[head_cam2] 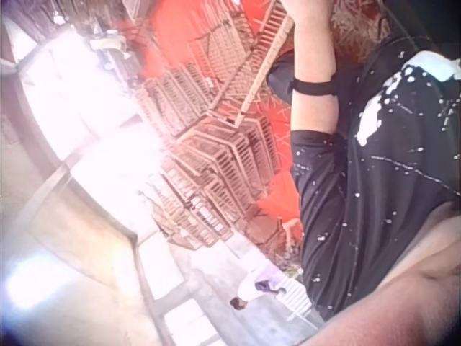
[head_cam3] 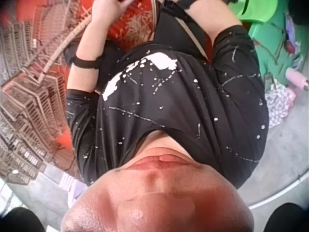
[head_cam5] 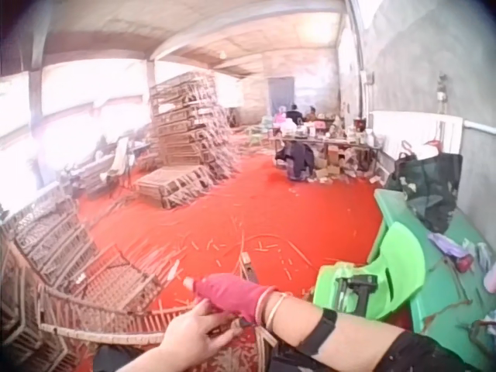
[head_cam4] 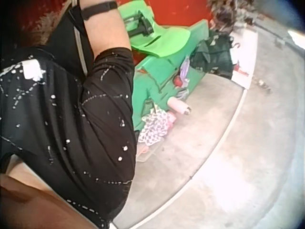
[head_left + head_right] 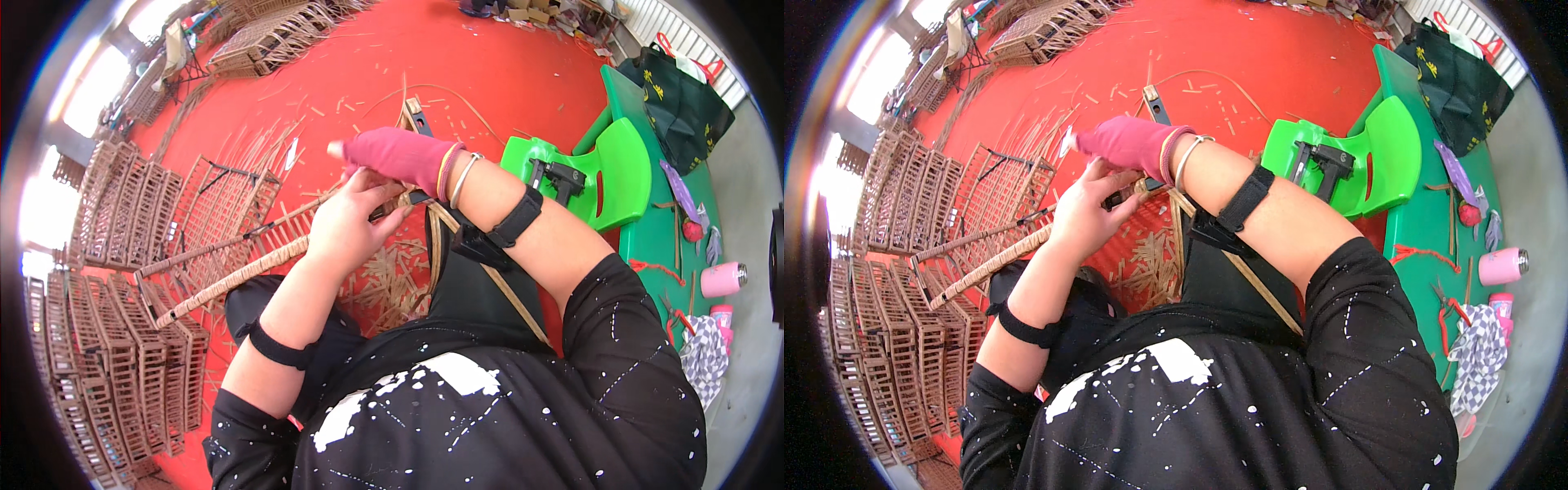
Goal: Weaving and stapling bamboo strips to a furniture frame.
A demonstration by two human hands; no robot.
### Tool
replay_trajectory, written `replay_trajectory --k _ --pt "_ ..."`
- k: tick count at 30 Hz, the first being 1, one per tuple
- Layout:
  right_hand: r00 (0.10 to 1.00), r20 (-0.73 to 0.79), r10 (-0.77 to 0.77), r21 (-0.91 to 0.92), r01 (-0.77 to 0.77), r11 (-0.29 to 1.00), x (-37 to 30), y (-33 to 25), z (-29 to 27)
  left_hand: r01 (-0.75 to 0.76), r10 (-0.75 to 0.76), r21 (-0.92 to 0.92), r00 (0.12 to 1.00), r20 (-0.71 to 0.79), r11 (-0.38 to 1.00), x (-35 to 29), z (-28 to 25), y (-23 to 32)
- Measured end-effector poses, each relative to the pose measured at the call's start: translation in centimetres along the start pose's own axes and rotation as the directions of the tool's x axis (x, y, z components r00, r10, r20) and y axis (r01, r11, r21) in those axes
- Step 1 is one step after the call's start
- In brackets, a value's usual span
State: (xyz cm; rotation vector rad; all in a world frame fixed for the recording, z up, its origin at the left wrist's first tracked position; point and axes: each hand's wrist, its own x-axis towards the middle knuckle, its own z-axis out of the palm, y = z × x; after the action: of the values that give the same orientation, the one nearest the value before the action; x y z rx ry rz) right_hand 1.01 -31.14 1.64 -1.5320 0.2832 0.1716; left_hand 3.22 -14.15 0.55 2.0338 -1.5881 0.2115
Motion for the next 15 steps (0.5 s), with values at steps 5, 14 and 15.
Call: replay_trajectory --k 5,14,15 --pt "0.877 -0.03 -0.479 -0.953 0.119 0.277 -6.2 -2.1 1.3 0.189 -0.147 -0.259 0.974 0.175 0.947 0.9 -0.4 -0.5" --pt "0.824 -0.296 -0.483 -0.636 0.207 0.744 -14.5 6.6 2.7 0.501 -0.171 -0.492 0.803 0.571 0.712 2.6 -1.1 -2.3" --pt "0.816 -0.339 -0.468 -0.582 0.21 0.786 -14.4 7.3 2.9 0.569 -0.165 -0.536 0.766 0.621 0.624 2.8 -1.2 -2.2"
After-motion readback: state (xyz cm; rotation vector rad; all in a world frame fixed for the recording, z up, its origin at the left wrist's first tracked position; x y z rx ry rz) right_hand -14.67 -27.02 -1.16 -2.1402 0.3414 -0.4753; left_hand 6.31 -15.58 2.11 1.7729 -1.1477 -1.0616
